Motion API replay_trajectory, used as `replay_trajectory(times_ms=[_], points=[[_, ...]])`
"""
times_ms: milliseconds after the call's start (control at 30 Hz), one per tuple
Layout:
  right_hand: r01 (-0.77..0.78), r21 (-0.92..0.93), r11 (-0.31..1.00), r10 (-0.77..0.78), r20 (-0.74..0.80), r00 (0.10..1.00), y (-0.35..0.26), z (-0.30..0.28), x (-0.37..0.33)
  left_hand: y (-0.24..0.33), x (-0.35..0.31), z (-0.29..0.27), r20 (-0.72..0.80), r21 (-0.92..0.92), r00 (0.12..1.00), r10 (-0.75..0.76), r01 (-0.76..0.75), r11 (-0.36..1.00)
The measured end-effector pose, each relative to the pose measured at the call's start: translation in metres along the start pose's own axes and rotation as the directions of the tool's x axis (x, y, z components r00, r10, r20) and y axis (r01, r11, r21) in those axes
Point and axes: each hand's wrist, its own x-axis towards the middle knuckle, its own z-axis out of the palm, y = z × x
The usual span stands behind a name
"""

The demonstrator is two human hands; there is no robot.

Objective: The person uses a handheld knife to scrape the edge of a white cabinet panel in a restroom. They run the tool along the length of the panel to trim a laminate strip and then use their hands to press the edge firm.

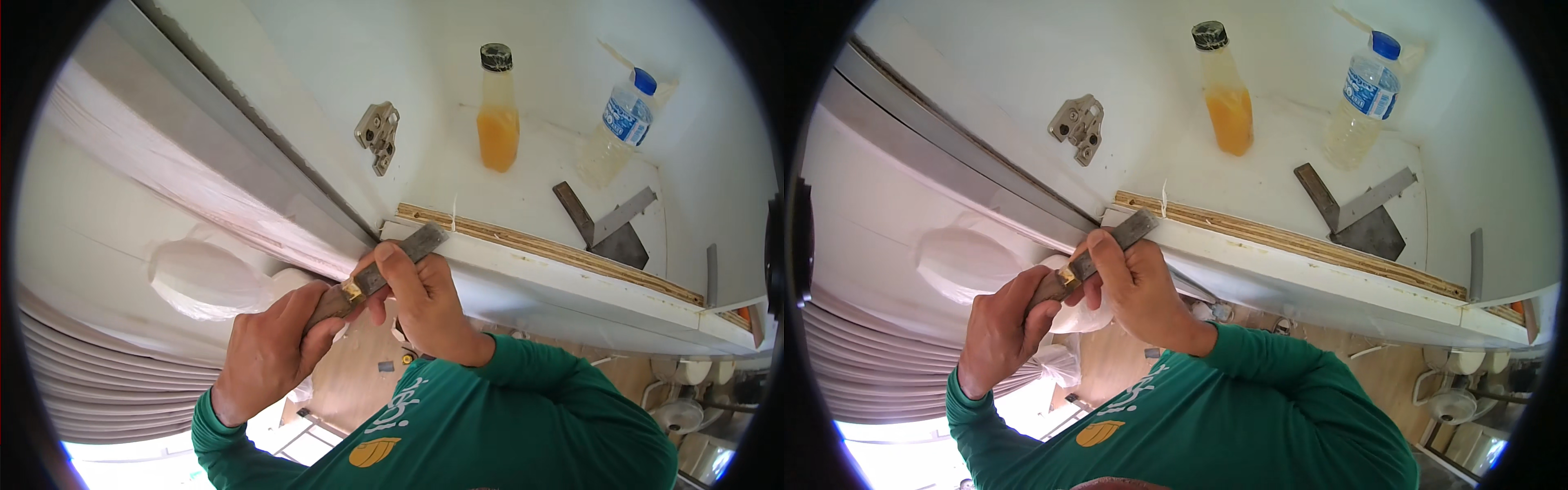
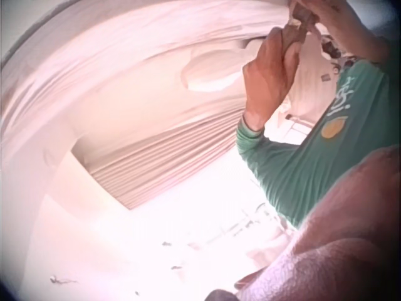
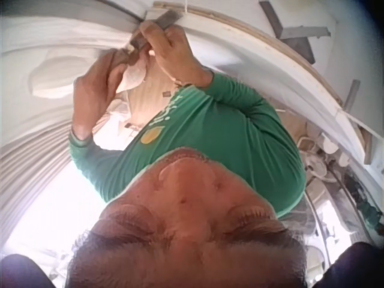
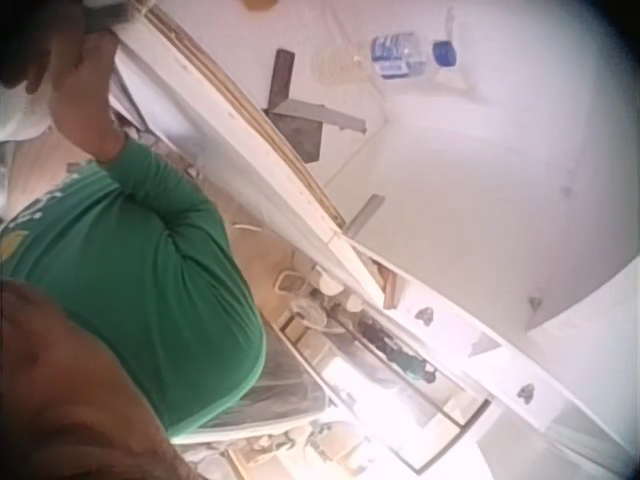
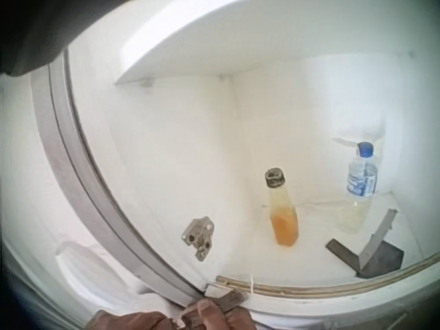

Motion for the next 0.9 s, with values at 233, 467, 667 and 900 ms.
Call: replay_trajectory(times_ms=[233,467,667,900], points=[[0.012,0.102,0.995,-0.002,-0.093,0.996,-0.004,0.009,-0.006,-0.003,0.01,-0.007,0.074,-0.018,0.997,0.019,-0.018,1.0],[-0.129,-0.015,0.991,0.127,-0.092,0.988,-0.016,0.015,-0.014,-0.002,-0.016,0.011,0.009,-0.208,1.0,-0.009,0.011,0.978],[-0.051,-0.316,0.947,0.07,0.049,0.996,-0.016,-0.007,-0.029,-0.006,-0.046,0.078,0.077,-0.771,0.997,-0.018,0.071,0.633],[-0.061,-0.331,0.942,0.059,-0.018,0.998,-0.027,-0.021,-0.092,0.02,-0.02,0.138,-0.178,-0.91,0.971,0.161,-0.224,0.347]])
